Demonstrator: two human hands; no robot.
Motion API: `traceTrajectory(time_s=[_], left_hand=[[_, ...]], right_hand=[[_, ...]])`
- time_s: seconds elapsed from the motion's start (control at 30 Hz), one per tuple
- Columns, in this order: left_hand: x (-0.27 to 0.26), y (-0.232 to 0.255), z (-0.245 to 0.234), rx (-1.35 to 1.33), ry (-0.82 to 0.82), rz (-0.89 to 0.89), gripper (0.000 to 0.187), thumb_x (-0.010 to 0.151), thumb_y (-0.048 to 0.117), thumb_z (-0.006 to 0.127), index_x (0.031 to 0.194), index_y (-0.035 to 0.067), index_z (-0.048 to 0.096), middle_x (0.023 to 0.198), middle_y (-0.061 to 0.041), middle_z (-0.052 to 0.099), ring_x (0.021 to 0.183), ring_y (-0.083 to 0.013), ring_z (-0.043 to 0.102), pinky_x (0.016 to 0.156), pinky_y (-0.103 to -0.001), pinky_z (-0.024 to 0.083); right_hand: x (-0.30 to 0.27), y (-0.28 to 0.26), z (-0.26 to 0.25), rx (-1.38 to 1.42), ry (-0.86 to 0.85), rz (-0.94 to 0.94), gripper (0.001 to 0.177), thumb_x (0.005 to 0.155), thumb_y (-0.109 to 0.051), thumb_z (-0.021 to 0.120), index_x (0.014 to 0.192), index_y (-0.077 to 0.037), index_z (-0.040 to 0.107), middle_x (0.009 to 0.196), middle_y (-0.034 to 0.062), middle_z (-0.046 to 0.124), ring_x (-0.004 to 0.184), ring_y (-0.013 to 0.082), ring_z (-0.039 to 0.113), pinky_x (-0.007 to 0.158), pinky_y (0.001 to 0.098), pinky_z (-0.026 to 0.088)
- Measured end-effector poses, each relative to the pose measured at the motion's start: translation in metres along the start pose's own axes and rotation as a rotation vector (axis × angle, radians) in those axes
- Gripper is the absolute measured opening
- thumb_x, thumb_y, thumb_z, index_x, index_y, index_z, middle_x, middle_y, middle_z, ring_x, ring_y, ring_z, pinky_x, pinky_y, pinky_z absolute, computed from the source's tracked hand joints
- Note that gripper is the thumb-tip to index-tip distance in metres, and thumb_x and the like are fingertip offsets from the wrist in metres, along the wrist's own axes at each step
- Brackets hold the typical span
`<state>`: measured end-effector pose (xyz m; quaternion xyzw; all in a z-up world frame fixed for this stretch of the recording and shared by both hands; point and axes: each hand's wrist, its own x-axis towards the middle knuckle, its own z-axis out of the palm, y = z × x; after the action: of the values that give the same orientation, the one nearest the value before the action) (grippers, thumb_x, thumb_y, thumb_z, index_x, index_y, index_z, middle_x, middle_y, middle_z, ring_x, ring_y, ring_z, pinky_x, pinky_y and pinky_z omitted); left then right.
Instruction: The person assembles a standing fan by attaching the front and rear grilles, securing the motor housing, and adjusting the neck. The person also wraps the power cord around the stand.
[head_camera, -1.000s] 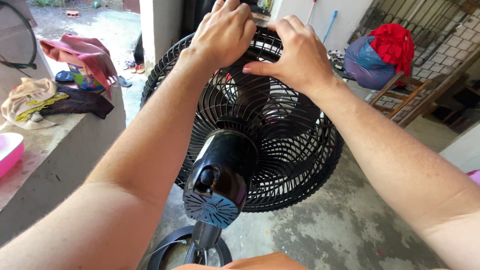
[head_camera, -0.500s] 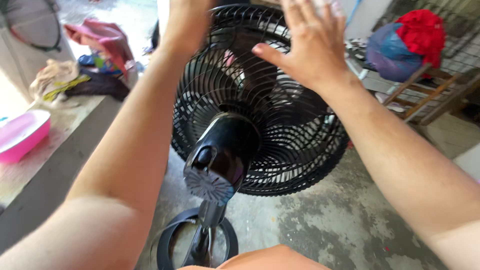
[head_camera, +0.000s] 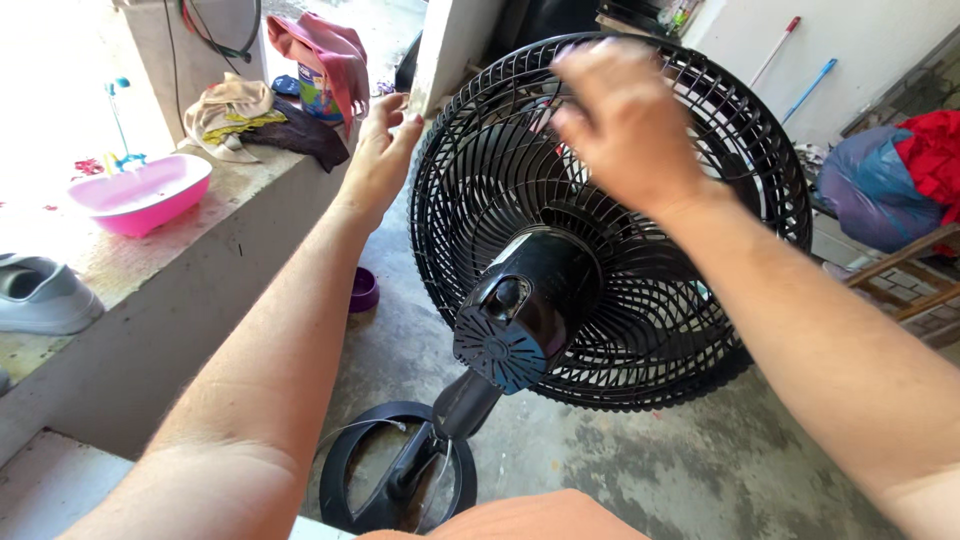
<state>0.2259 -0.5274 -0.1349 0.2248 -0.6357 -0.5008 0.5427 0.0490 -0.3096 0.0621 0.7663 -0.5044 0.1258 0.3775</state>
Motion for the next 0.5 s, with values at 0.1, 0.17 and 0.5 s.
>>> traceTrajectory(time_s=[0.1, 0.17, 0.5], left_hand=[[-0.003, 0.02, 0.004, 0.177, -0.006, 0.236, 0.05, 0.108, 0.03, 0.064, 0.146, 0.0, 0.049, 0.138, -0.02, 0.059, 0.127, -0.0253, 0.055, 0.104, -0.04, 0.043], [-0.006, 0.044, 0.012, 0.248, -0.032, 0.178, 0.044, 0.106, 0.032, 0.062, 0.137, 0.001, 0.053, 0.128, -0.02, 0.063, 0.115, -0.0247, 0.064, 0.099, -0.039, 0.052], [-0.108, 0.153, 0.065, 0.701, -0.915, -0.124, 0.136, 0.076, 0.09, 0.052, 0.148, -0.021, 0.02, 0.139, -0.04, 0.048, 0.133, -0.0438, 0.051, 0.108, -0.041, 0.044]], right_hand=[[-0.009, 0.019, -0.029, 0.112, 0.053, 0.226, 0.045, 0.102, -0.019, 0.071, 0.144, -0.008, 0.06, 0.133, 0.0147, 0.063, 0.125, 0.037, 0.055, 0.111, 0.0525, 0.04], [-0.025, 0.026, -0.042, -0.042, 0.073, 0.25, 0.047, 0.098, -0.02, 0.072, 0.141, -0.007, 0.058, 0.135, 0.0161, 0.06, 0.128, 0.0389, 0.054, 0.112, 0.054, 0.038], [-0.045, 0.049, -0.026, -0.297, -0.095, 0.351, 0.087, 0.098, -0.078, 0.068, 0.144, -0.006, 0.054, 0.138, 0.0228, 0.06, 0.114, 0.0479, 0.059, 0.091, 0.0594, 0.043]])
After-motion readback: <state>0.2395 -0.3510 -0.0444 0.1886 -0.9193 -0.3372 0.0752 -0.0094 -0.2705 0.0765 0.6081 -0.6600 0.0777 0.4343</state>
